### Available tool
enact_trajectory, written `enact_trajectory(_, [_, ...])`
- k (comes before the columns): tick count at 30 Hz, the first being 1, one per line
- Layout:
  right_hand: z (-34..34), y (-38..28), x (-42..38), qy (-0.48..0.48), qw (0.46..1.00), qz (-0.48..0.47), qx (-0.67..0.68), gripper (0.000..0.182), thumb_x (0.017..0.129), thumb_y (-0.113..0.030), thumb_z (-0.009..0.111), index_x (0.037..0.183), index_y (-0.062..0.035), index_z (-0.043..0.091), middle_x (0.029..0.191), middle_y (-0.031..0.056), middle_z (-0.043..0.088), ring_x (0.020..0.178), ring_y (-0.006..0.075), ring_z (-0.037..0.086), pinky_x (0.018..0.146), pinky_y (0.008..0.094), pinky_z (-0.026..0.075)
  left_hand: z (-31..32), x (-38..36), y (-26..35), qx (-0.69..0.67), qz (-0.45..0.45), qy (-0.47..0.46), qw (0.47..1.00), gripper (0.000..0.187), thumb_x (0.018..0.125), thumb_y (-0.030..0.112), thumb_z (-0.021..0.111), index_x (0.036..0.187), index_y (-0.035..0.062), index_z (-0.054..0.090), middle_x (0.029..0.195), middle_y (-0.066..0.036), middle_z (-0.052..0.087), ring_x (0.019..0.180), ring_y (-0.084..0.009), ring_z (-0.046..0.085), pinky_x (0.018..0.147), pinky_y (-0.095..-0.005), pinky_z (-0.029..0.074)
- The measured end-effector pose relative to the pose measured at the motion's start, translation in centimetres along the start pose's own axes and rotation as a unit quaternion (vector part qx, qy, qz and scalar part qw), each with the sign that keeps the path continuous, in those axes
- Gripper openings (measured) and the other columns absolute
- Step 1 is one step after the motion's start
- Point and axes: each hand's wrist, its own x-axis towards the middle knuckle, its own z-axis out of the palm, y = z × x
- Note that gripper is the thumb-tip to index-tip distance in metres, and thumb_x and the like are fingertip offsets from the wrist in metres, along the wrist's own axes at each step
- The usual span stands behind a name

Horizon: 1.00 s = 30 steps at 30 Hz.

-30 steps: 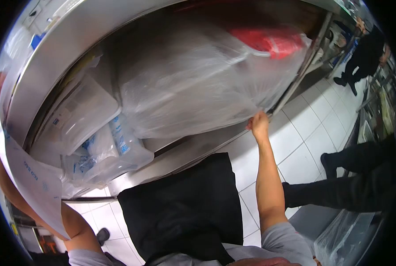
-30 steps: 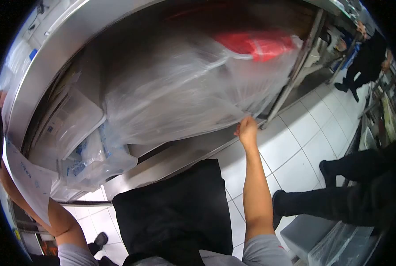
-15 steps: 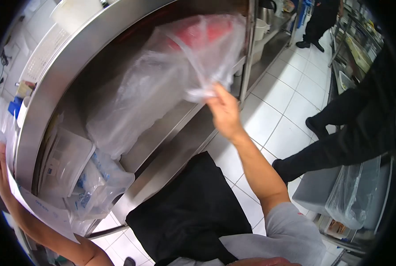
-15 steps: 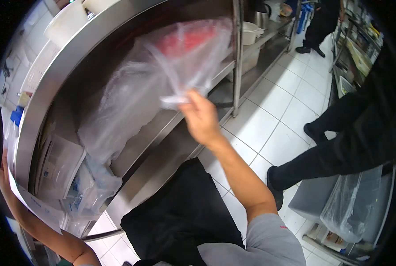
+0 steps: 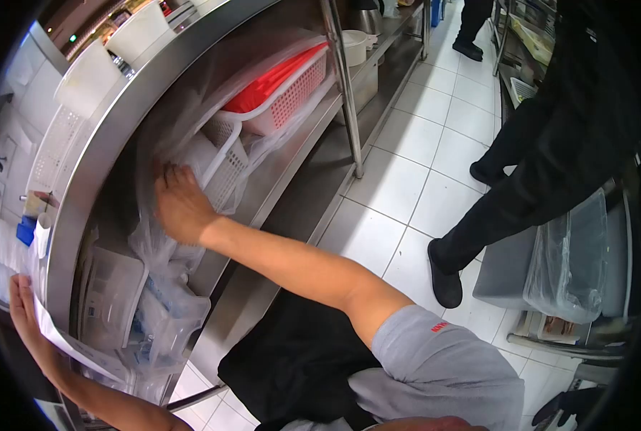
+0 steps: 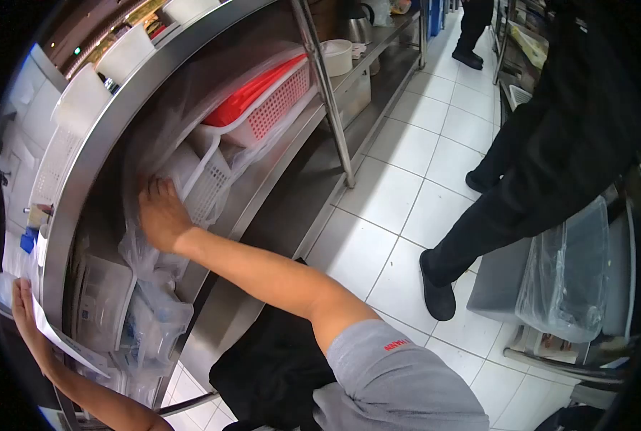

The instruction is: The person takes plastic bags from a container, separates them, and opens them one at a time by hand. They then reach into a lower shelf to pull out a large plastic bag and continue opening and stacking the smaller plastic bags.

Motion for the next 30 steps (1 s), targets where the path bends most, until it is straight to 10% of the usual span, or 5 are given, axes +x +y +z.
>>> enact_trajectory(11, [-3.1,-2.9,-6.7,0.217,0.926,-0.115,0.286,0.025,0.084,-0.002,0.068,0.109,-0.0006,0.067,0.116,0.0178,0.064,0.114,0.0386,0.059,0.097,0.0461,0.048,-0.9,1.0,-1.7,0.016,-0.014,-0.015,1.000,0.038,0.110,0.035,0.049,0.104,-0.0012,0.057,0.088,-0.008,0.054,0.083,-0.0172,0.048,0.079,-0.0308,0.044])
enact_trajectory(17, [-2.1,-4.8,-19.2,0.051,0.917,-0.009,0.396,0.004,0.092,-0.005,0.063,0.094,-0.0021,0.066,0.086,0.0131,0.069,0.083,0.0343,0.067,0.074,0.0437,0.052,-2.0,1.3,-3.4,0.085,-0.045,0.053,0.994,0.062,0.107,0.039,0.054,0.144,-0.0108,0.049,0.137,-0.022,0.058,0.121,-0.0261,0.056,0.108,-0.0349,0.040])
enact_trajectory(18, [-1.4,-4.4,-21.4,0.002,0.913,0.012,0.409,0.006,0.093,-0.007,0.062,0.095,-0.0027,0.066,0.088,0.0134,0.070,0.084,0.0344,0.068,0.074,0.0436,0.053,-3.3,2.0,-5.5,0.137,-0.036,0.019,0.990,0.056,0.109,0.038,0.047,0.151,0.0014,0.048,0.155,-0.022,0.047,0.139,-0.0340,0.048,0.116,-0.0409,0.037])
enact_trajectory(26, [6.2,1.7,-33.8,-0.340,0.880,0.154,0.295,0.012,0.090,-0.012,0.064,0.098,-0.0060,0.072,0.092,0.0140,0.074,0.091,0.0344,0.071,0.080,0.0450,0.055,-4.0,2.7,-7.1,0.185,0.069,-0.007,0.980,0.064,0.107,0.042,0.050,0.146,-0.0084,0.048,0.148,-0.026,0.052,0.134,-0.0358,0.053,0.114,-0.0409,0.039])
enact_trajectory(30, [7.2,2.7,-34.2,-0.425,0.856,0.174,0.236,0.009,0.087,-0.010,0.065,0.091,-0.0063,0.072,0.092,0.0134,0.074,0.092,0.0336,0.071,0.080,0.0449,0.055,-2.4,1.7,-3.9,0.115,-0.039,0.016,0.992,0.067,0.106,0.046,0.051,0.146,-0.0076,0.049,0.144,-0.025,0.056,0.129,-0.0357,0.056,0.112,-0.0411,0.042])
